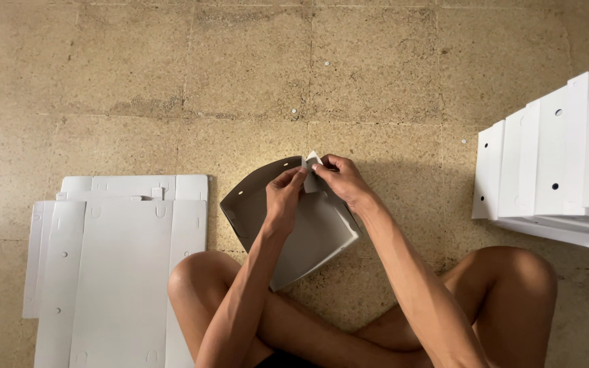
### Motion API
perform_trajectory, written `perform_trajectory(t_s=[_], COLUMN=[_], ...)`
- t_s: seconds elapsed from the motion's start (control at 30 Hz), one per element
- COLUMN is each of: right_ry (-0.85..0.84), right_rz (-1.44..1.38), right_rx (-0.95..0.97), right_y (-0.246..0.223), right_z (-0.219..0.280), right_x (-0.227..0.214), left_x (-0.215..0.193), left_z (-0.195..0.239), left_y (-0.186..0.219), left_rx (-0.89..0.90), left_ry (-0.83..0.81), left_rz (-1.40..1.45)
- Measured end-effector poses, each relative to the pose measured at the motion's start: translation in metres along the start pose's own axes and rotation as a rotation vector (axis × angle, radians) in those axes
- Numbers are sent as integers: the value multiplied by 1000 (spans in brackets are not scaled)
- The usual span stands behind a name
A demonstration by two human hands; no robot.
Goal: The person folds white cardboard sheets by hand to assemble square boxes, then stacks the finished boxes on a pile.
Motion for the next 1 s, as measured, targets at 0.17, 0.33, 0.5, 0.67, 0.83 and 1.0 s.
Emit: perform_trajectory(t_s=[0.17, 0.33, 0.5, 0.67, 0.83, 1.0], right_ry=[-31, 1, 22, 38, 33, 1], right_rz=[-9, 74, -3, -50, -92, -159], right_rx=[-13, -9, 24, 46, 50, 28], right_y=[8, 16, 18, 1, 2, -5], right_z=[-1, -8, -8, 2, 2, 4], right_x=[1, -7, -3, -8, -9, -5], left_x=[-1, 2, 1, 2, 5, 7], left_z=[-8, -12, -10, -9, 2, -1], left_y=[-6, -5, -3, -5, 1, -2], left_rx=[2, 34, 16, -3, -15, -5], left_ry=[7, 11, 10, -16, -27, -58], left_rz=[-18, -61, -55, -19, -20, -20])
Point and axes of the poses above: each hand's wrist, its own z-axis away from the middle knuckle, its own x-axis out of the palm, y = z × x, the point moved 10 cm from there along -z, towards the middle knuckle, and after that the axes turned 8 degrees about -x, right-handed, at the moved point
